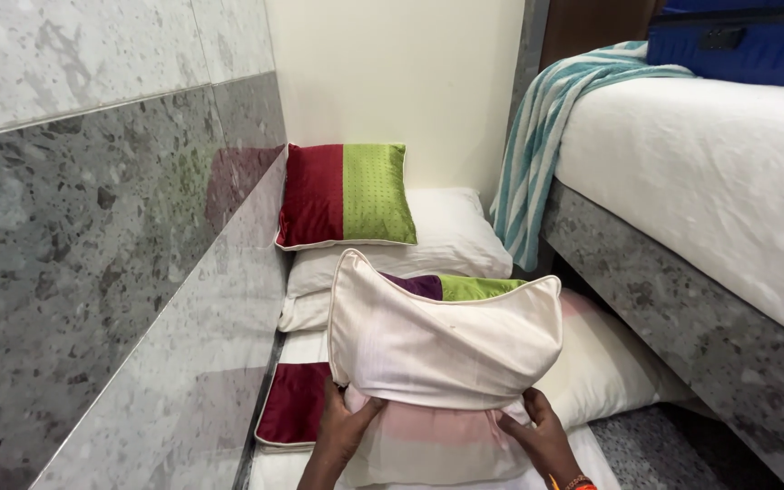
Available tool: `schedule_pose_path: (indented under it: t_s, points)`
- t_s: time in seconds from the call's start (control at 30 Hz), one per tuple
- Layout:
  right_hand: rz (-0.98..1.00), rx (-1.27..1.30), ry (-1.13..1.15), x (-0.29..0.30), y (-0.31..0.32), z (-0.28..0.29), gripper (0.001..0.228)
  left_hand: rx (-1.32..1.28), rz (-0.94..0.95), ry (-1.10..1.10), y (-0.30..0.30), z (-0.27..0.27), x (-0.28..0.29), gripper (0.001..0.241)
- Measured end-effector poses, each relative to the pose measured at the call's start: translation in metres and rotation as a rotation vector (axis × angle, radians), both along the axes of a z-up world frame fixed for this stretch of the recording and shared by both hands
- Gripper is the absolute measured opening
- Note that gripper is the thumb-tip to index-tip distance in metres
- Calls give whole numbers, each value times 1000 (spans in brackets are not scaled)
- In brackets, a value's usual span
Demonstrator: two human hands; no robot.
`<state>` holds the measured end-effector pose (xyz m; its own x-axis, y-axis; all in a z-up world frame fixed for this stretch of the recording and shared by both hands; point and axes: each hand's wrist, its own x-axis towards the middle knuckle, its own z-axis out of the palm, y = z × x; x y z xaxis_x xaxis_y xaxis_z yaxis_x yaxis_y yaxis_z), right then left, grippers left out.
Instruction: The person inserts a pink and white pillow into a white satin pillowcase. They pull the case over the pillow, adjust the corners, and smooth the fabric to fit the pillow inside.
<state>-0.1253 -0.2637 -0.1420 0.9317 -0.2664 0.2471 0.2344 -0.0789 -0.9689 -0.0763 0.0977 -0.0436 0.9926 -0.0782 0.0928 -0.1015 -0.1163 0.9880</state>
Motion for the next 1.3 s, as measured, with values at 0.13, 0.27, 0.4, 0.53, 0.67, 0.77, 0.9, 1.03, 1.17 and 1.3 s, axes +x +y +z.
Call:
schedule_pose_path:
  t_s: [0.13, 0.27, 0.4, 0.53, 0.67, 0.77, 0.9, 1.03, 1.17, 1.3]
  points:
    - [-77, 55, 98, -16, 19, 31, 74, -10, -2, 9, -1, 2, -5, 117]
    - [-96, 85, 177, -25, 23, 43, 73, 39, 32, 17, 0, 0, -8, 118]
    - [-32, 88, 128, -31, 21, 45, 78, 102, 53, 101, -2, 5, -10, 127]
    - [-19, 90, 131, -30, 16, 36, 81, 106, 45, 193, -3, 22, -21, 132]
    - [-48, 6, 46, -24, 16, 28, 79, 95, 52, 137, -3, 9, -16, 130]
    - [-116, -104, 24, -30, 27, 37, 77, 93, 63, 96, -3, 15, -25, 130]
    - [-202, -163, 59, -30, 40, 43, 76, 59, 56, 129, -5, 24, -31, 135]
    - [-194, -41, 166, -22, 39, 34, 68, 9, 63, 160, -7, 31, -31, 139]
    - [-140, 111, 191, -10, 35, 14, 50, -169, 67, 126, -6, 32, -22, 135]
    - [-104, -112, 59, 18, 10, -38, 43, -276, 71, 105, -6, 38, -20, 122]
